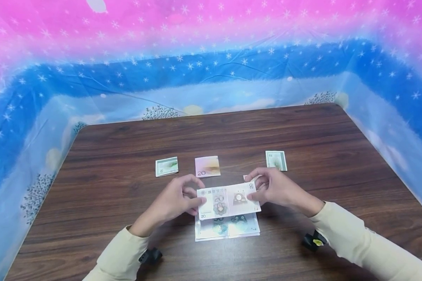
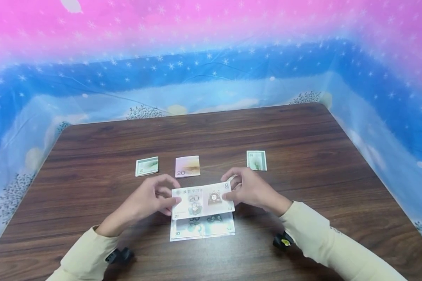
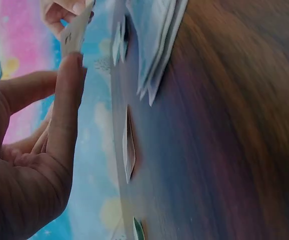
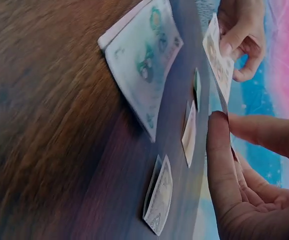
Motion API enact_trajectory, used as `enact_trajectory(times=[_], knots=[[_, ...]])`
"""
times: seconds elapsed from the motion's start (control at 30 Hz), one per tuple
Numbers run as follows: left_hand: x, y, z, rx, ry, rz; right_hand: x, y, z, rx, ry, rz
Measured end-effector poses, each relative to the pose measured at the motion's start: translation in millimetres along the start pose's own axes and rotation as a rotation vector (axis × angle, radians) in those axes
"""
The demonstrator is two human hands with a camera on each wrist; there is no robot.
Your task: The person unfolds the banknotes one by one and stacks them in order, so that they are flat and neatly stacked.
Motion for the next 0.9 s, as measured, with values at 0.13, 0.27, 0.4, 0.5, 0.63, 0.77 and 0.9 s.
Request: enact_trajectory(times=[0.13,0.27,0.4,0.5,0.63,0.77,0.9], knots=[[-4.2,-1.2,-4.1,-0.008,-0.064,0.099,-6.1,0.2,-4.5,0.038,-0.050,-0.042],[-8.0,-1.1,-7.0,-0.042,-0.100,0.216,-12.5,1.2,-8.2,0.061,-0.073,-0.121],[-10.3,-2.2,-8.8,-0.062,-0.108,0.356,-17.7,2.1,-10.4,0.107,-0.064,-0.269],[-12.0,-3.9,-9.6,-0.059,-0.108,0.428,-21.3,3.6,-11.0,0.145,-0.046,-0.365],[-14.7,-5.1,-9.9,-0.072,-0.105,0.487,-25.8,5.9,-11.2,0.183,-0.032,-0.461],[-17.1,-6.3,-9.6,-0.087,-0.094,0.542,-29.5,7.2,-11.2,0.206,-0.024,-0.519],[-17.5,-7.7,-9.1,-0.093,-0.069,0.594,-30.4,6.9,-12.7,0.234,0.010,-0.575]])
Point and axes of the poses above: each hand's wrist, its own z-axis towards the middle knuckle, its own x-axis out of the back of the hand, y = z × x, the point moved 6 cm from there along z, towards the middle knuckle, and after that the axes turned 6 degrees about y, right-handed, at the moved point
